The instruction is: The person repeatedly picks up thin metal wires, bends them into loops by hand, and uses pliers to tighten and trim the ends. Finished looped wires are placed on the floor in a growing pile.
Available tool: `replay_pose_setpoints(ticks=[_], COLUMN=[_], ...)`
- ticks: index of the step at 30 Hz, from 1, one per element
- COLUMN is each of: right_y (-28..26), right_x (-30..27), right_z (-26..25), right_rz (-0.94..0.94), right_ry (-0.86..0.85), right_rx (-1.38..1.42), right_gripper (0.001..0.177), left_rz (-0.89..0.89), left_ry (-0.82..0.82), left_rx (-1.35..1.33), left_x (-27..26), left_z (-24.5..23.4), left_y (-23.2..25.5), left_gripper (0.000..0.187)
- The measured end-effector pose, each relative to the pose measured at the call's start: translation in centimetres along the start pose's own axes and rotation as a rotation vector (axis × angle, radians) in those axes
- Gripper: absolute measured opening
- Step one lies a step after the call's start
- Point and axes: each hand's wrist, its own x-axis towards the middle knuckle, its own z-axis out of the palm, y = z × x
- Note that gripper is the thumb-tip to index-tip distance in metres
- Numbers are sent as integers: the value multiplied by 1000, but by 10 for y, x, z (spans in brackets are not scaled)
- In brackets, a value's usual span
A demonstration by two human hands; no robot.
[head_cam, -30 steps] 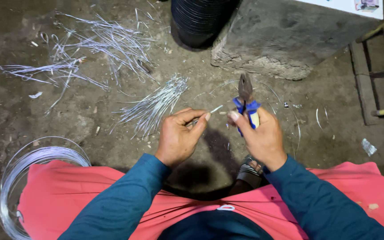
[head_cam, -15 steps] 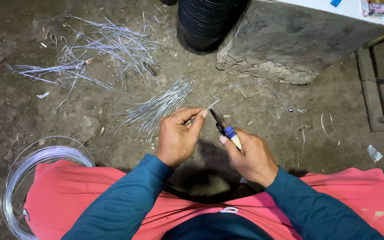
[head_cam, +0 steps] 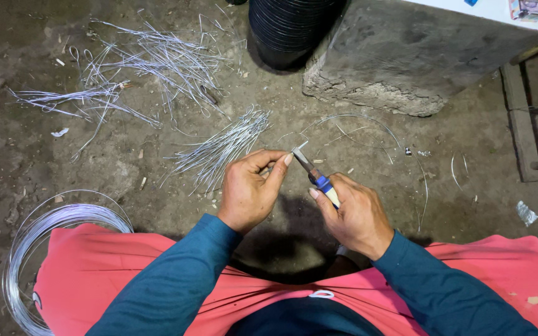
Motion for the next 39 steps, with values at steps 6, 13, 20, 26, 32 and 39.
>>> replay_pose_setpoints(ticks=[6, 13, 20, 26, 32, 39], right_y=[9, 36, 41, 55, 59, 59], right_x=[-2, -4, 1, 5, -7, -18], right_z=[0, -23, -14, -8, 11, 37], right_rz=[165, 271, 585, 233, 124, 157], right_ry=[-136, -655, -601, -560, -679, -842], right_rx=[50, 810, 377, -74, -166, -222], right_gripper=[23, 26, 24, 30, 30, 29], left_rz=[-294, -239, -171, -93, -50, -564], left_ry=[-90, -312, -178, 75, 207, 430], left_rx=[-183, -405, -409, -120, -17, 1050], left_x=[-2, -3, 5, 27, 102, 140], left_z=[6, -3, 6, -12, -106, -330], left_y=[-16, -34, -47, -73, -149, -264], left_gripper=[18, 20, 16, 15, 23, 71])
